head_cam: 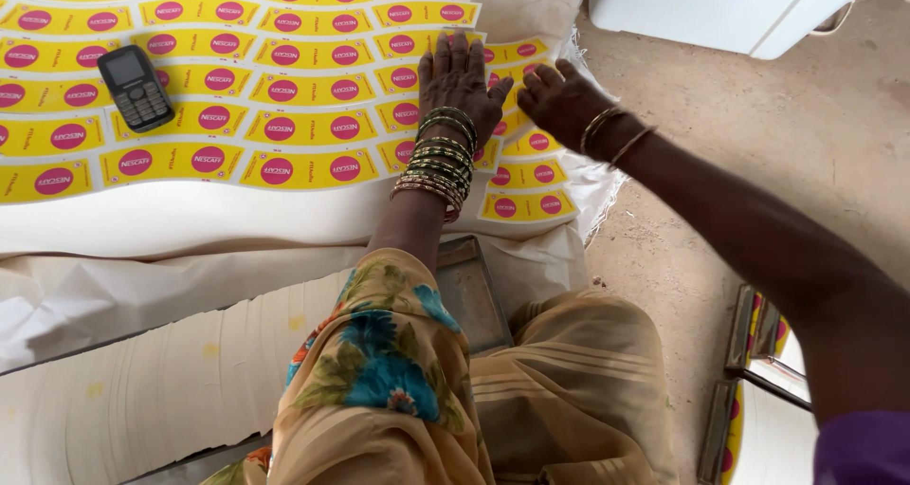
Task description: Counting and sorting printed paper labels for packaging.
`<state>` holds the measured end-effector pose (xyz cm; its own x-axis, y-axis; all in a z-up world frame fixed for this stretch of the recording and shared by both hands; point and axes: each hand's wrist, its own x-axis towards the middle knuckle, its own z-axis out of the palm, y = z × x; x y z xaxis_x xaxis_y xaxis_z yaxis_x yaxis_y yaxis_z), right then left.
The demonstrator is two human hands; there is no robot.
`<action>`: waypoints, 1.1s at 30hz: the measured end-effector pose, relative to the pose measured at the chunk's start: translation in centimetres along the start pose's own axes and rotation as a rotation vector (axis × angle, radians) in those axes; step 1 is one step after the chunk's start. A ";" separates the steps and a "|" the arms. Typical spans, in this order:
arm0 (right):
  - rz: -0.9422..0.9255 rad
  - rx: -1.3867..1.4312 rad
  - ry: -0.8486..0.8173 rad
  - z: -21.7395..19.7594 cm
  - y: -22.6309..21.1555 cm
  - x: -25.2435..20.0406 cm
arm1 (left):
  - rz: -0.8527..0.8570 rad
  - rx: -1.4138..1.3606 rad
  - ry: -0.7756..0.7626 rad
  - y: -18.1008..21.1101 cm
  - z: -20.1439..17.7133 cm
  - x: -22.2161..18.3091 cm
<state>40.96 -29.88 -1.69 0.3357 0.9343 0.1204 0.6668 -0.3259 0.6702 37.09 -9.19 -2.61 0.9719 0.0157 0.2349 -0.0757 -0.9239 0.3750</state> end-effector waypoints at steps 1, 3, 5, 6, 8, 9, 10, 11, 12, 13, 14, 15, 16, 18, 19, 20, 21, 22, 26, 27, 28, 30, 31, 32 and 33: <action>-0.002 -0.004 0.002 1.0 -0.9 -0.4 | -0.001 -0.001 0.005 0.2 -0.1 0.0; 0.112 -0.016 -0.048 3.1 -2.9 -0.6 | -0.003 -0.001 0.000 0.0 -0.4 0.0; 0.182 -0.057 0.029 1.5 -4.5 0.1 | -0.007 -0.004 -0.005 0.1 -0.7 -0.1; 0.258 -0.095 0.103 0.7 -5.4 0.3 | -0.008 -0.007 -0.015 0.2 -0.7 -0.2; 0.304 -0.102 0.120 0.8 -6.3 0.8 | -0.011 -0.015 -0.015 0.0 -0.8 -0.2; 0.353 -0.110 0.136 0.7 -6.7 1.0 | -0.012 -0.021 -0.015 0.1 -0.8 -0.2; 0.356 -0.112 0.132 2.5 -7.0 0.8 | -0.008 -0.024 -0.017 0.2 -0.7 -0.1; 0.346 -0.051 0.066 4.2 -7.3 0.5 | -0.006 -0.024 -0.014 0.2 -0.6 -0.1; 0.333 0.007 0.004 5.8 -7.4 0.5 | -0.008 -0.024 -0.006 0.2 -0.6 0.0; 0.331 0.004 0.004 5.7 -7.1 0.2 | -0.008 -0.027 -0.003 0.2 -0.4 0.0; 0.307 0.029 0.032 5.6 -6.9 0.2 | -0.008 -0.022 0.000 0.1 -0.2 0.1; 0.283 0.055 0.059 5.5 -6.7 0.1 | -0.008 -0.018 0.003 0.0 -0.1 0.2; 0.280 0.055 0.062 5.9 -6.2 0.3 | -0.011 -0.017 0.005 0.0 -0.4 0.0; 0.138 -0.037 0.030 6.6 -5.1 0.5 | -0.006 -0.019 -0.006 0.1 -1.0 -0.4; 0.142 -0.034 0.031 5.4 -4.0 2.1 | -0.004 -0.015 -0.008 -0.1 -0.9 -0.4; 0.053 0.158 -0.084 4.2 -2.8 3.4 | -0.009 -0.024 -0.006 0.0 -0.8 -0.4; -0.035 0.351 -0.200 3.0 -1.4 4.6 | -0.014 -0.034 -0.005 0.1 -0.7 -0.3; -0.025 0.348 -0.205 3.6 -0.7 5.3 | -0.003 -0.036 -0.006 -0.1 -0.3 0.1; -0.192 0.280 -0.338 4.1 0.2 6.3 | -0.006 -0.065 0.048 -0.2 0.6 0.5; -0.266 0.190 -0.269 3.7 -0.1 6.5 | -0.007 -0.070 0.060 -0.3 0.4 0.4; -0.268 0.191 -0.268 2.4 -0.7 5.7 | -0.010 -0.069 0.059 -0.4 0.7 0.4; -0.108 0.007 -0.165 -0.5 -1.7 4.3 | 0.011 -0.067 0.071 -0.6 1.0 0.4; -0.110 0.007 -0.160 0.7 -2.7 2.8 | 0.008 -0.065 0.074 -0.6 1.4 0.5; -0.016 0.026 -0.192 2.0 -3.6 1.8 | 0.016 -0.054 0.087 -0.8 1.5 0.8; 0.078 0.047 -0.224 3.4 -4.4 0.7 | 0.023 -0.044 0.099 -1.0 1.7 1.0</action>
<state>40.50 -28.22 -7.05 0.5231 0.8523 0.0009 0.6614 -0.4066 0.6303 38.53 -8.89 -4.30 0.9431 0.0343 0.3308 -0.1098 -0.9068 0.4070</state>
